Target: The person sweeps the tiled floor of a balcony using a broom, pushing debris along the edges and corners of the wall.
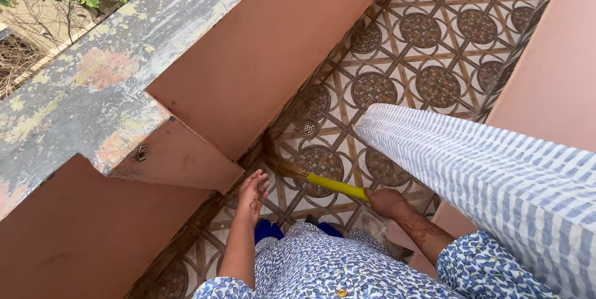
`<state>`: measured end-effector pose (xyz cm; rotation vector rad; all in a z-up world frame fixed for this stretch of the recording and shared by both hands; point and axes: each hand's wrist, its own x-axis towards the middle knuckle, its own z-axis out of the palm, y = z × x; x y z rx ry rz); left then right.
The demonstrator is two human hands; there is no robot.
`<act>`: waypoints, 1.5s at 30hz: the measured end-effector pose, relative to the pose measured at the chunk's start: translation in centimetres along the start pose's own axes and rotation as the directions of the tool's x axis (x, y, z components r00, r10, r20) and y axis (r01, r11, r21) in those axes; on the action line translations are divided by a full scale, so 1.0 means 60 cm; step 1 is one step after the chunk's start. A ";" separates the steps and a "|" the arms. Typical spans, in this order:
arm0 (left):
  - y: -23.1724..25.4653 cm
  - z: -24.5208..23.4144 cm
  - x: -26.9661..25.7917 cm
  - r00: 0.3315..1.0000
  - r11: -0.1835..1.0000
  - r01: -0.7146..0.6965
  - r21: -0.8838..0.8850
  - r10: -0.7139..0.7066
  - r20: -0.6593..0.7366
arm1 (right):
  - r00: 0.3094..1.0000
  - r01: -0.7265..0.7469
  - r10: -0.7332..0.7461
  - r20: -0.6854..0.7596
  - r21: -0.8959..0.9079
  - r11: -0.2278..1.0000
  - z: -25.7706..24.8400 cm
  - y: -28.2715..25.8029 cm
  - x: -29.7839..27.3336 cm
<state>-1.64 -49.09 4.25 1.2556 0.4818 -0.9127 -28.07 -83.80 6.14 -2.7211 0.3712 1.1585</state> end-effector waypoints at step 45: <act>-0.012 0.051 -0.076 0.990 0.997 0.035 0.072 -0.025 -0.137 | 0.937 -0.181 0.337 0.091 0.952 0.247 0.017 -0.039 0.193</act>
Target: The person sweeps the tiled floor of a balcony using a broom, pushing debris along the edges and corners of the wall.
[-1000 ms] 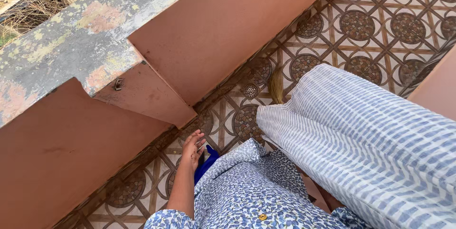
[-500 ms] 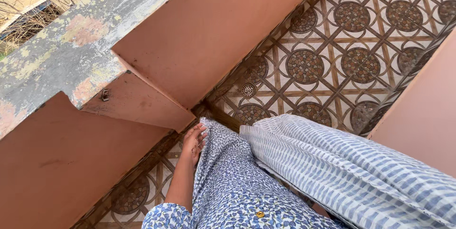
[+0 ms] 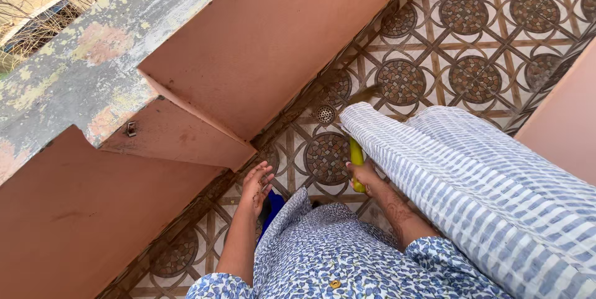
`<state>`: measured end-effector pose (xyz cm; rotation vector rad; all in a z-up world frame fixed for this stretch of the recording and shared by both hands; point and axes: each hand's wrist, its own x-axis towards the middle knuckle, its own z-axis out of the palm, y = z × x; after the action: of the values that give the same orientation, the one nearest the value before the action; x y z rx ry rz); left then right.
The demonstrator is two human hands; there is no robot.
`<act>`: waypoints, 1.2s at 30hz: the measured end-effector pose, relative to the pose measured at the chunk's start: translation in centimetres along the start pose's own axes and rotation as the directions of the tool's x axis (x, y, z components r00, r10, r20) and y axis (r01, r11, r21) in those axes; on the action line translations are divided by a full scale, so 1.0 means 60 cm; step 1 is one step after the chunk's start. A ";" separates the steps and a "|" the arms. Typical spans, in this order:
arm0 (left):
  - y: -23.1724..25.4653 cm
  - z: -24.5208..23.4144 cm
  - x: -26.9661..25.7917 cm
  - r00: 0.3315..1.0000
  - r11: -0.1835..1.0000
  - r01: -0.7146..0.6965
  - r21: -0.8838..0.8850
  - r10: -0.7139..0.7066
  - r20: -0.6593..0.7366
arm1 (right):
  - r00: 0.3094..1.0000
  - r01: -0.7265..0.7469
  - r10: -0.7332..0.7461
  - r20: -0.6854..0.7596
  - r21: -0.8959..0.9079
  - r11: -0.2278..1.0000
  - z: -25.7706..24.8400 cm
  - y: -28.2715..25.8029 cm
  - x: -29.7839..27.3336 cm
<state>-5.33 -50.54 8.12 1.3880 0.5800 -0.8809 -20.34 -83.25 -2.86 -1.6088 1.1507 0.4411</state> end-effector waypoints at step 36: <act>0.037 0.103 0.084 0.994 0.999 -0.041 0.003 0.041 0.105 | 0.963 0.271 -0.089 0.256 -0.910 0.313 -0.234 0.052 -0.146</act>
<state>-1.55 -57.62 6.15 1.3449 0.4676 -0.9170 -30.75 -91.68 7.33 -2.6252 0.4891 1.2447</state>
